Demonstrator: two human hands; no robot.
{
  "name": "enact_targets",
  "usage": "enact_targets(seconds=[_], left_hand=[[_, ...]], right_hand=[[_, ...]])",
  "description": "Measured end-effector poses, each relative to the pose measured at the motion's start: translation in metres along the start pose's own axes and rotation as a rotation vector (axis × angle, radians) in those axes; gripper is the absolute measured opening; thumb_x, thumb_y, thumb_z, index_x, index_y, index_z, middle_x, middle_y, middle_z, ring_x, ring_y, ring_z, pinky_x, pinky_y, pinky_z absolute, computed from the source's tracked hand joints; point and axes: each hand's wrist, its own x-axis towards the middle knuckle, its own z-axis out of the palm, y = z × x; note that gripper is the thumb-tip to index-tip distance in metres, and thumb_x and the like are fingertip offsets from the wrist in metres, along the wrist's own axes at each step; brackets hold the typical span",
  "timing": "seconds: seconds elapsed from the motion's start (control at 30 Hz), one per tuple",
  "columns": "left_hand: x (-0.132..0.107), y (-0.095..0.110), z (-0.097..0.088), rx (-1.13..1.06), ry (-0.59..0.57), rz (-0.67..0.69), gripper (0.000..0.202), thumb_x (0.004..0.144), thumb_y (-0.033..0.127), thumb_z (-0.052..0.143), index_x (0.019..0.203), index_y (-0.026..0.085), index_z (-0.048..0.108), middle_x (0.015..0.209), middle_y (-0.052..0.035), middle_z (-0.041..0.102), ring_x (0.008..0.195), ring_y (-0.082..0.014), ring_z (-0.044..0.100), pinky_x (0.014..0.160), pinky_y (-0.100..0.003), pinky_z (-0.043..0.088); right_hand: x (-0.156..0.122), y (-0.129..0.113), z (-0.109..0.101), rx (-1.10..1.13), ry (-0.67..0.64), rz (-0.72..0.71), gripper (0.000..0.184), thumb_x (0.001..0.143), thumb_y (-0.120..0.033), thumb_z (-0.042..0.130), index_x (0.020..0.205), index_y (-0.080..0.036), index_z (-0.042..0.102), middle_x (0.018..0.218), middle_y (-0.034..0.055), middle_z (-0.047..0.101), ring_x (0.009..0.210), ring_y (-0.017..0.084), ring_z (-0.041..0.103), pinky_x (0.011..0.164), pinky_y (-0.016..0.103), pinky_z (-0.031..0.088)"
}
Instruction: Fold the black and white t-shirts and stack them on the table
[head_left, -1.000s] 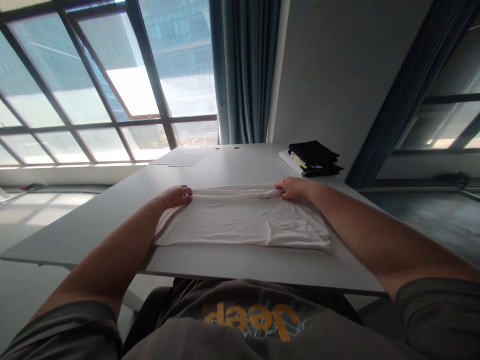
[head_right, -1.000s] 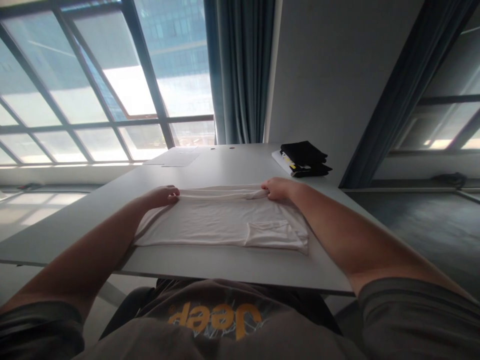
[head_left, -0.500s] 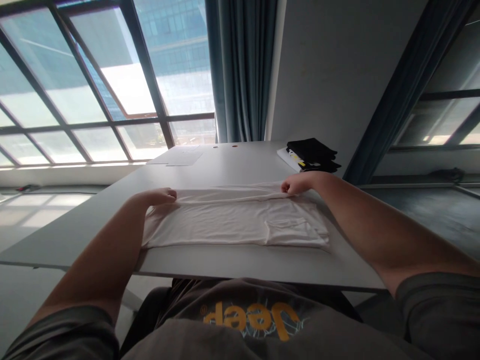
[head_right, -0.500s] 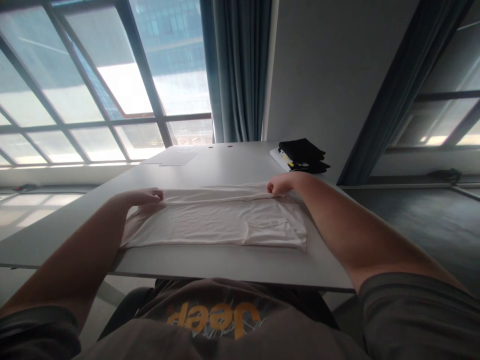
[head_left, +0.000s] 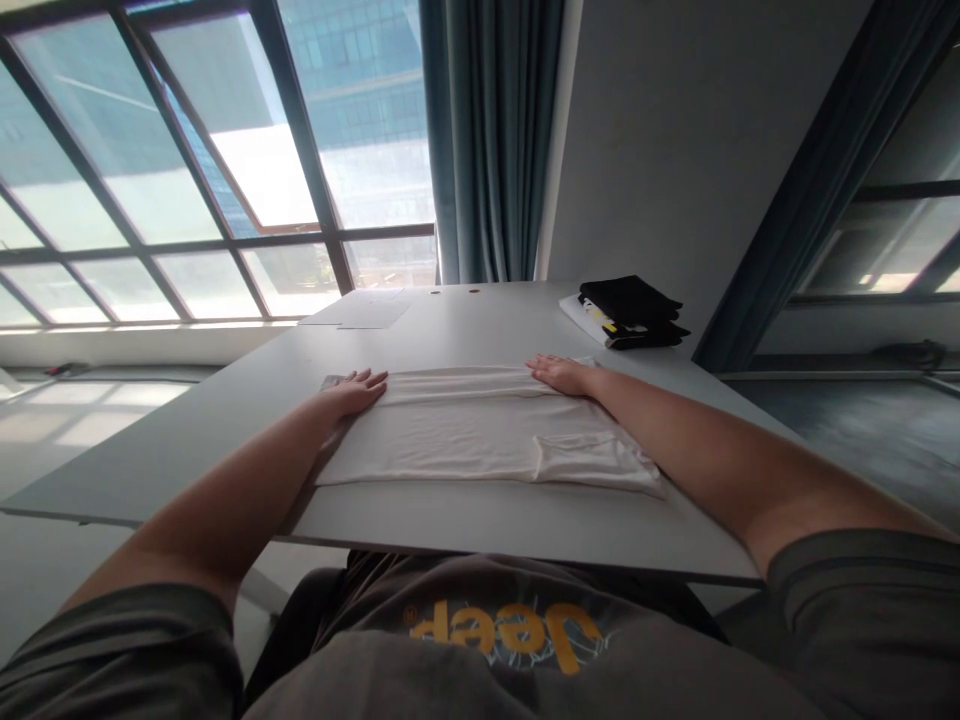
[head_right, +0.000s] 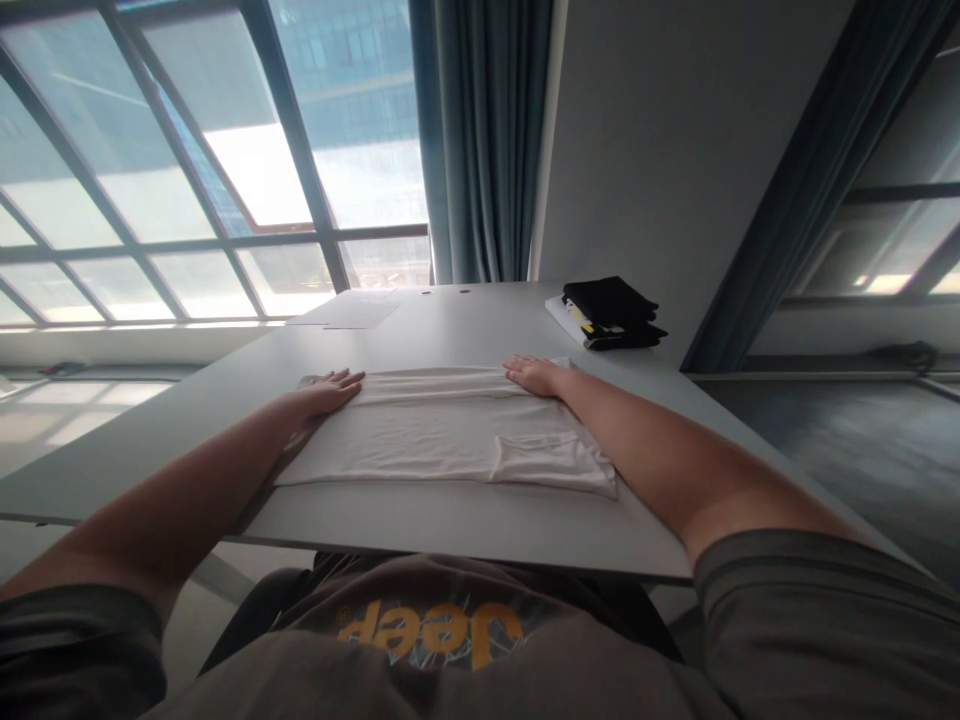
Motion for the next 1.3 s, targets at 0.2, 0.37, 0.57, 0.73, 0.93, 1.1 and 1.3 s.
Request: enact_targets(seconds=[0.2, 0.37, 0.57, 0.73, 0.93, 1.1, 1.3], left_hand=[[-0.012, -0.058, 0.01, -0.012, 0.106, 0.07, 0.064, 0.115, 0.048, 0.027, 0.173, 0.024, 0.039, 0.174, -0.0114, 0.029, 0.162, -0.0336, 0.024, 0.127, -0.05, 0.024], [-0.012, -0.054, -0.004, 0.047, -0.003, 0.012, 0.066, 0.114, 0.048, 0.029, 0.174, 0.021, 0.035, 0.175, -0.0132, 0.027, 0.163, -0.032, 0.02, 0.128, -0.049, 0.021], [-0.039, -0.025, -0.034, 0.131, 0.147, 0.026, 0.066, 0.107, 0.054, 0.051, 0.166, 0.025, 0.049, 0.173, -0.0144, 0.032, 0.159, -0.0382, 0.027, 0.127, -0.056, 0.021], [-0.137, -0.027, -0.035, -0.202, -0.014, 0.297, 0.069, 0.088, 0.076, 0.067, 0.142, 0.034, 0.072, 0.151, -0.0094, 0.058, 0.142, -0.0345, 0.051, 0.122, -0.039, 0.039], [-0.211, -0.07, -0.009, -0.234, 0.034, 0.224, 0.053, 0.082, 0.08, 0.06, 0.11, 0.041, 0.08, 0.135, -0.0029, 0.069, 0.124, -0.0311, 0.065, 0.111, -0.033, 0.049], [-0.207, -0.094, -0.002, -0.208, 0.203, 0.071, 0.049, 0.086, 0.072, 0.051, 0.106, 0.036, 0.077, 0.126, -0.0031, 0.074, 0.115, -0.0338, 0.068, 0.108, -0.039, 0.052], [-0.211, -0.079, -0.008, -0.271, 0.297, 0.155, 0.059, 0.091, 0.072, 0.05, 0.11, 0.024, 0.077, 0.121, -0.0117, 0.076, 0.104, -0.0328, 0.073, 0.097, -0.039, 0.058]], right_hand=[[-0.014, 0.04, -0.003, -0.037, -0.028, 0.126, 0.067, 0.112, -0.052, 0.027, 0.174, -0.028, 0.032, 0.177, 0.0098, 0.023, 0.164, 0.032, 0.026, 0.131, 0.056, 0.021], [-0.014, 0.04, -0.01, -0.053, 0.091, 0.158, 0.063, 0.108, -0.048, 0.043, 0.166, -0.026, 0.049, 0.173, 0.0115, 0.035, 0.161, 0.033, 0.031, 0.13, 0.054, 0.024], [-0.04, 0.013, -0.027, -0.168, 0.381, 0.075, 0.06, 0.101, -0.04, 0.056, 0.157, -0.02, 0.057, 0.172, 0.0158, 0.036, 0.162, 0.036, 0.024, 0.131, 0.058, 0.015], [-0.125, -0.02, -0.045, 0.024, 0.226, -0.283, 0.048, 0.101, -0.049, 0.055, 0.138, -0.024, 0.072, 0.151, 0.0144, 0.058, 0.143, 0.032, 0.052, 0.123, 0.045, 0.038], [-0.218, -0.044, -0.038, 0.037, -0.08, -0.309, 0.035, 0.088, -0.044, 0.069, 0.121, -0.039, 0.078, 0.137, 0.0079, 0.068, 0.123, 0.028, 0.066, 0.108, 0.037, 0.052], [-0.227, -0.031, -0.021, 0.123, 0.092, -0.186, 0.052, 0.078, -0.017, 0.056, 0.123, -0.033, 0.076, 0.133, 0.0084, 0.07, 0.125, 0.026, 0.067, 0.113, 0.038, 0.049], [-0.228, -0.03, -0.036, 0.241, 0.158, -0.256, 0.033, 0.091, -0.034, 0.055, 0.109, -0.022, 0.079, 0.114, 0.0103, 0.076, 0.107, 0.027, 0.072, 0.102, 0.037, 0.053]])
